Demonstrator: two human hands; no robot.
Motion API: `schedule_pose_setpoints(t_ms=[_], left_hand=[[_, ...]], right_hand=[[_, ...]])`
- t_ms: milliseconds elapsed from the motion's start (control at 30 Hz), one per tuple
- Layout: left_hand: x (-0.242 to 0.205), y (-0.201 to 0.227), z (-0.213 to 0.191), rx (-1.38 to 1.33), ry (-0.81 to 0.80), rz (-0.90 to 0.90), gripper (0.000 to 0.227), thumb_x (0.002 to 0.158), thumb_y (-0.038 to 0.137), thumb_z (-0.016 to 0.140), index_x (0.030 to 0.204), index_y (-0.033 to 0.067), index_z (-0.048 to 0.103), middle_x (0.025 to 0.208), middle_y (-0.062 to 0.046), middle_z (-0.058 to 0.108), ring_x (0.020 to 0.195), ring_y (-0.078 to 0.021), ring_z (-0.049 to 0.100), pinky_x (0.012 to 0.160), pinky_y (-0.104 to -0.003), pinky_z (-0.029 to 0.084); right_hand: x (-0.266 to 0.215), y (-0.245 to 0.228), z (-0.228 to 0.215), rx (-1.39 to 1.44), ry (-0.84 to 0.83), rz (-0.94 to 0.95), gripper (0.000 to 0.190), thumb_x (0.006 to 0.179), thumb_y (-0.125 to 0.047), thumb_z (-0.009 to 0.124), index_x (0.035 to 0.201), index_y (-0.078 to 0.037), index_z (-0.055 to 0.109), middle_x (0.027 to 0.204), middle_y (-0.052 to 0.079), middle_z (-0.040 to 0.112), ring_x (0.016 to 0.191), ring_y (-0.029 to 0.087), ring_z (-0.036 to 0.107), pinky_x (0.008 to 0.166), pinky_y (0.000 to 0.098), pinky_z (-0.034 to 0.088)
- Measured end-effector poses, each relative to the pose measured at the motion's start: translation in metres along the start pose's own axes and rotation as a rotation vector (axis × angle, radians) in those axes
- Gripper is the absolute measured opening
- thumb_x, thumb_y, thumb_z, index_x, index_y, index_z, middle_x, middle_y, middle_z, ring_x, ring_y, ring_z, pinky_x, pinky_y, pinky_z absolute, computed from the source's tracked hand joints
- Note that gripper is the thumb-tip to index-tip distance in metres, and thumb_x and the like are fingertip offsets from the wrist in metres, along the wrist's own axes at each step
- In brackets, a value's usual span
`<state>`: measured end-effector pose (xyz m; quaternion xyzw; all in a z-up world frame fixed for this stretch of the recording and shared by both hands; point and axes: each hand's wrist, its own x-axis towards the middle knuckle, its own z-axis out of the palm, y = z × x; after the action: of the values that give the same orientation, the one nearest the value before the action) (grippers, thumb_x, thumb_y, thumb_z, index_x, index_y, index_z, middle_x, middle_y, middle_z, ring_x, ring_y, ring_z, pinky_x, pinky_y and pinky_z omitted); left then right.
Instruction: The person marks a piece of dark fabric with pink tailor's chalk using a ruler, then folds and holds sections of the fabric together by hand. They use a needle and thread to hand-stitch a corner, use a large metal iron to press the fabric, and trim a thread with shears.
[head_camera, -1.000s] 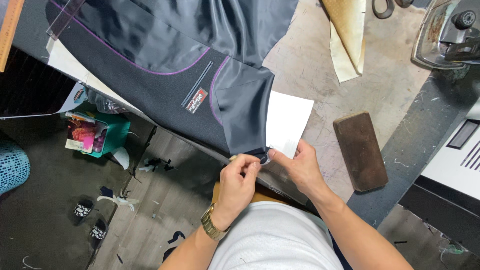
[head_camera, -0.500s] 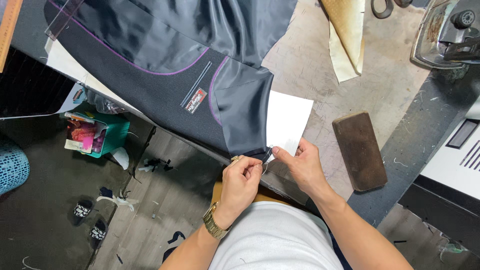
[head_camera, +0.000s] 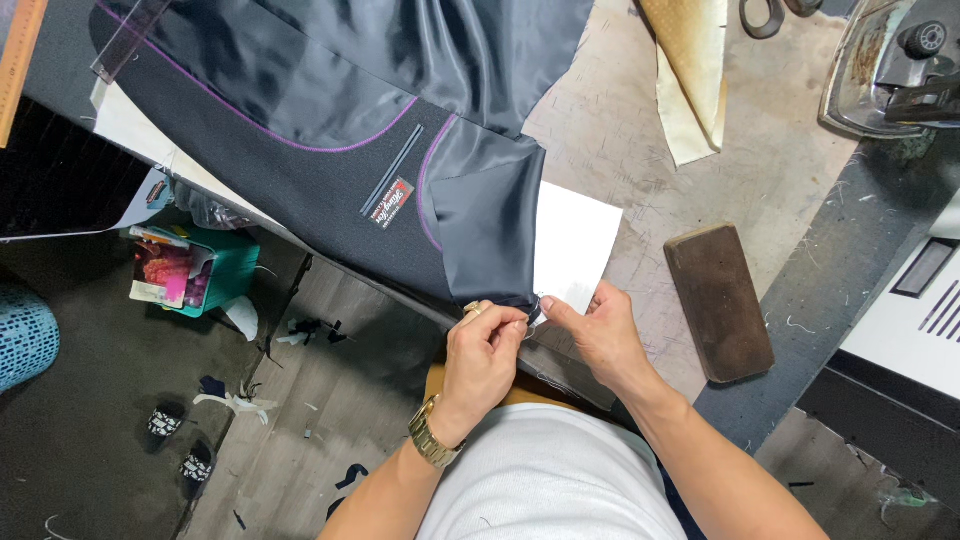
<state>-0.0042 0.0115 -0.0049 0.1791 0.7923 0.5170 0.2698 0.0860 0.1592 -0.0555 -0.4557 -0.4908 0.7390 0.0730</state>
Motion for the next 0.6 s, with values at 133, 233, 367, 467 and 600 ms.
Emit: schedule_pose_setpoints(t_ms=[133, 233, 367, 467, 600], left_hand=[[0.000, 0.001, 0.004, -0.021, 0.020, 0.006, 0.008, 0.089, 0.006, 0.069, 0.087, 0.0075, 0.077, 0.065, -0.008, 0.059, 0.062, -0.0231, 0.060, 0.061, -0.034, 0.051], [0.002, 0.002, -0.002, 0.018, -0.018, 0.001, 0.007, 0.088, 0.007, 0.070, 0.086, 0.0075, 0.077, 0.065, -0.008, 0.062, 0.062, -0.0254, 0.062, 0.061, -0.035, 0.051], [0.002, 0.003, -0.007, 0.043, -0.045, 0.027, 0.009, 0.090, 0.005, 0.068, 0.086, 0.0066, 0.076, 0.066, -0.009, 0.062, 0.062, -0.0264, 0.061, 0.062, -0.036, 0.051], [0.003, 0.003, -0.004, 0.054, -0.040, 0.041, 0.009, 0.090, 0.006, 0.068, 0.086, 0.0080, 0.076, 0.067, -0.008, 0.063, 0.063, -0.0259, 0.062, 0.062, -0.036, 0.051], [0.002, 0.009, 0.002, 0.021, 0.019, 0.062, 0.011, 0.092, 0.007, 0.067, 0.083, 0.0101, 0.073, 0.066, -0.009, 0.061, 0.063, -0.0287, 0.061, 0.062, -0.037, 0.051]], right_hand=[[-0.005, -0.008, 0.005, -0.019, 0.008, -0.016, 0.029, 0.078, -0.002, 0.089, 0.097, 0.006, 0.070, 0.076, 0.013, 0.075, 0.070, 0.015, 0.071, 0.070, 0.0300, 0.062], [-0.008, -0.019, 0.009, 0.005, 0.023, -0.023, 0.031, 0.076, -0.004, 0.090, 0.098, 0.004, 0.070, 0.077, 0.010, 0.074, 0.071, 0.013, 0.071, 0.071, 0.0288, 0.062], [-0.008, -0.012, 0.010, 0.033, 0.024, -0.016, 0.031, 0.076, -0.003, 0.090, 0.097, 0.006, 0.069, 0.077, 0.013, 0.075, 0.069, 0.016, 0.072, 0.070, 0.0300, 0.063], [-0.009, -0.012, 0.011, 0.040, 0.024, -0.012, 0.029, 0.078, -0.003, 0.089, 0.097, 0.006, 0.070, 0.076, 0.012, 0.075, 0.069, 0.015, 0.072, 0.069, 0.0302, 0.063], [-0.015, -0.012, 0.014, -0.005, 0.036, -0.038, 0.028, 0.078, -0.002, 0.089, 0.099, 0.005, 0.071, 0.079, 0.010, 0.075, 0.074, 0.011, 0.069, 0.073, 0.0288, 0.061]])
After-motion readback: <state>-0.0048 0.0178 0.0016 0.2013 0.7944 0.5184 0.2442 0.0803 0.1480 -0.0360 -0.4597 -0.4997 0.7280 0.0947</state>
